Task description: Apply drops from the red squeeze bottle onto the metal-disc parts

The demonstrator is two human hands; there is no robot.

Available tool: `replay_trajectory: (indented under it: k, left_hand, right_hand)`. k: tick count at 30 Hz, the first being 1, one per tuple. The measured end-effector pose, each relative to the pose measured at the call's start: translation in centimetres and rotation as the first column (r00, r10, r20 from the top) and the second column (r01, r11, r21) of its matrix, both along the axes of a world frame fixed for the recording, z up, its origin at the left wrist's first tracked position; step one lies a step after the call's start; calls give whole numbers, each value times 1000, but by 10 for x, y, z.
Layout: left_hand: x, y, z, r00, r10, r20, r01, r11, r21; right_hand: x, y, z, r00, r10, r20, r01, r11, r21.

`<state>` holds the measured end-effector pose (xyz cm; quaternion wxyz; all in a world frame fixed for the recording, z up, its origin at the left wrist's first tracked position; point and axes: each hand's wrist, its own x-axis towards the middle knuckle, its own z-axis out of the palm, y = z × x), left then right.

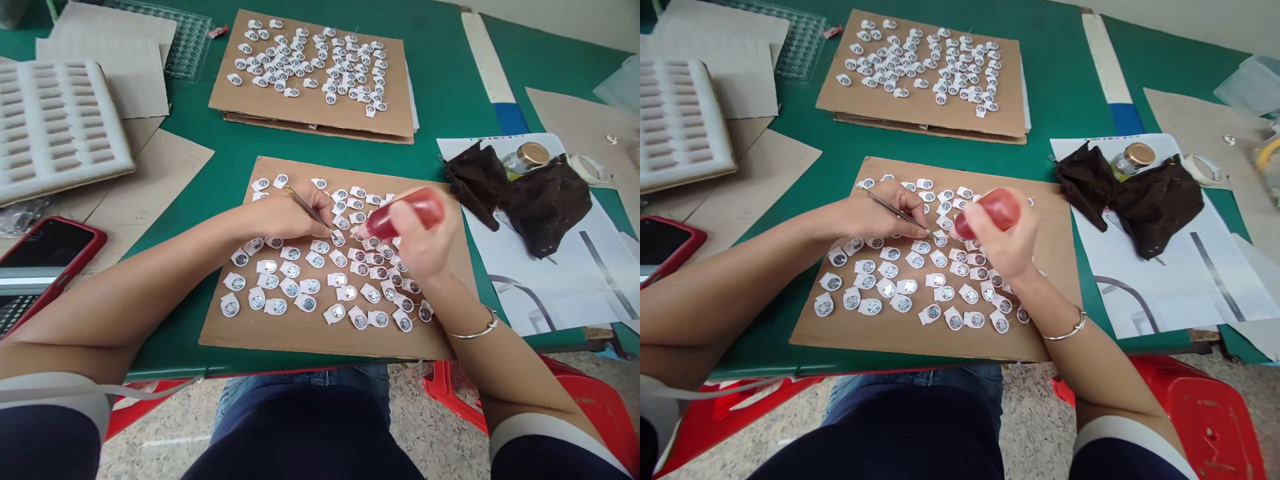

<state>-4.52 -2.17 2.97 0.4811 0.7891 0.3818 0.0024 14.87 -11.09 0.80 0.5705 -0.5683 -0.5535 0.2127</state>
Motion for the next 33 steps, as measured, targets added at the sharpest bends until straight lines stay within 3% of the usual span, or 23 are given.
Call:
replay_trajectory:
  k: [4, 7, 11, 15, 21, 24, 27, 29, 33]
  left_hand:
    - [-1, -3, 1, 1000, -15, 11, 15, 999, 47]
    - [-4, -1, 5, 996, -7, 94, -3, 994, 111]
    - [-7, 7, 9, 971, 113, 212, -155, 968, 196]
    - [-10, 16, 7, 953, 189, 236, -248, 935, 253]
    - [-2, 9, -3, 962, 133, 238, -185, 959, 214]
    - [2, 1, -7, 983, -31, 182, -40, 925, 377]
    - [2, -4, -8, 966, -202, 163, 89, 848, 523]
    - [-2, -7, -9, 965, -194, 174, 65, 826, 560]
    - [-7, -6, -13, 976, -43, 215, -80, 841, 535]
  right_hand:
    - [25, 16, 5, 940, 65, -335, -54, 998, 44]
    - [44, 27, 4, 902, 69, -426, -68, 998, 17]
    - [61, 35, 1, 841, -6, -541, -48, 995, -86]
    - [65, 36, 0, 765, -34, -643, -76, 987, -143]
    - [65, 37, 0, 813, -13, -582, -101, 982, -162]
    - [57, 39, 8, 878, 13, -478, -108, 979, -173]
    - [41, 39, 22, 909, 34, -415, -106, 983, -151]
    - [30, 41, 32, 937, 75, -340, -133, 980, -149]
    - [19, 55, 41, 968, 65, -244, -85, 994, -69]
